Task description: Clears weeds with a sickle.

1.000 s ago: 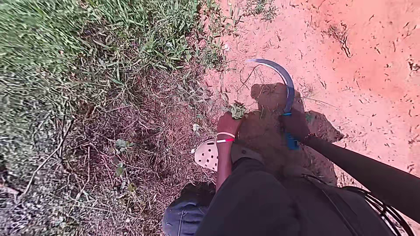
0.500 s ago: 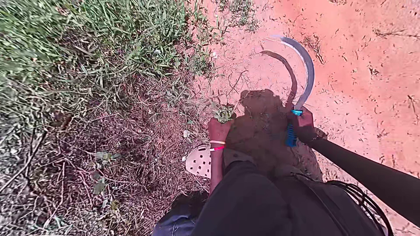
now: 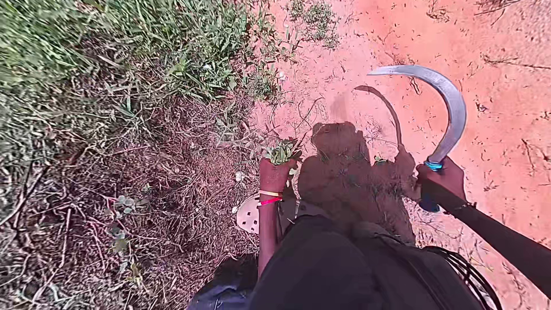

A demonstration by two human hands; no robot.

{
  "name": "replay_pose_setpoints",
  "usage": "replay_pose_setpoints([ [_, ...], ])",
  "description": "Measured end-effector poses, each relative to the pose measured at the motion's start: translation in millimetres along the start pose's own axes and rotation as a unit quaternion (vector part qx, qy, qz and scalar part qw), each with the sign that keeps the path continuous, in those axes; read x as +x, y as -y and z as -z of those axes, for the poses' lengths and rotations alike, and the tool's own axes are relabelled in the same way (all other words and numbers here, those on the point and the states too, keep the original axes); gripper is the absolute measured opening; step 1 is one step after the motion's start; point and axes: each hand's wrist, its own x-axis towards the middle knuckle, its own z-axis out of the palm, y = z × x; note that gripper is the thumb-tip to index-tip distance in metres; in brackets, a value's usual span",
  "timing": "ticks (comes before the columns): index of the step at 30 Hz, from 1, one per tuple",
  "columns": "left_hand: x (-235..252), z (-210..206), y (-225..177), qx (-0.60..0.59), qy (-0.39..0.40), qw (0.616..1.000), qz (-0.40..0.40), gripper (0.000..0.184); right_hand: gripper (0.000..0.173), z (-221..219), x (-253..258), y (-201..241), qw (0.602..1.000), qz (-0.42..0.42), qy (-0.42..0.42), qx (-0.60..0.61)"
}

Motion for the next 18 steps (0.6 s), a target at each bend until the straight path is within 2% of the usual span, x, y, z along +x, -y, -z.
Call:
replay_pose_setpoints([
  [2, 0, 3, 0, -0.032, -0.004, 0.999, -0.015, 0.031, 0.018, -3, 28, 23, 0.981, 0.008, -0.086, 0.171],
  [4, 2, 1, -3, -0.038, -0.002, 0.999, -0.024, 0.031, 0.019, -20, 42, 43, 0.947, -0.015, -0.128, 0.295],
  [5, 2, 1, -4, -0.034, 0.0, 0.999, -0.025, 0.031, 0.017, -31, 35, 42, 0.953, -0.032, -0.119, 0.279],
  [6, 2, 0, -5, -0.03, 0.003, 0.999, -0.022, 0.032, 0.011, -38, 20, 32, 0.98, -0.048, -0.062, 0.183],
  [7, 0, 1, -4, -0.029, 0.001, 0.999, -0.018, 0.033, 0.021, -38, 0, 13, 0.996, -0.056, 0.054, 0.036],
  [8, -3, 4, -3, -0.035, -0.012, 0.999, -0.015, 0.034, 0.034, -39, -15, -5, 0.978, -0.064, 0.175, -0.096],
  [9, -3, 7, -2, -0.051, -0.034, 0.998, -0.02, 0.036, 0.038, -43, -25, -23, 0.954, -0.066, 0.242, -0.164],
  [10, -2, 12, -2, -0.062, -0.065, 0.996, -0.022, 0.036, 0.038, -45, -33, -31, 0.944, -0.068, 0.266, -0.185],
  [14, -4, 61, 5, -0.11, -0.203, 0.973, -0.017, 0.056, 0.035, -42, -47, -23, 0.953, -0.057, 0.251, -0.161],
  [16, -3, 84, 8, -0.139, -0.244, 0.959, -0.043, 0.055, 0.038, -36, -37, -11, 0.963, -0.057, 0.219, -0.144],
  [18, -6, 102, 18, -0.169, -0.264, 0.946, -0.082, 0.049, 0.037, -39, -28, 2, 0.986, -0.046, 0.146, -0.071],
])
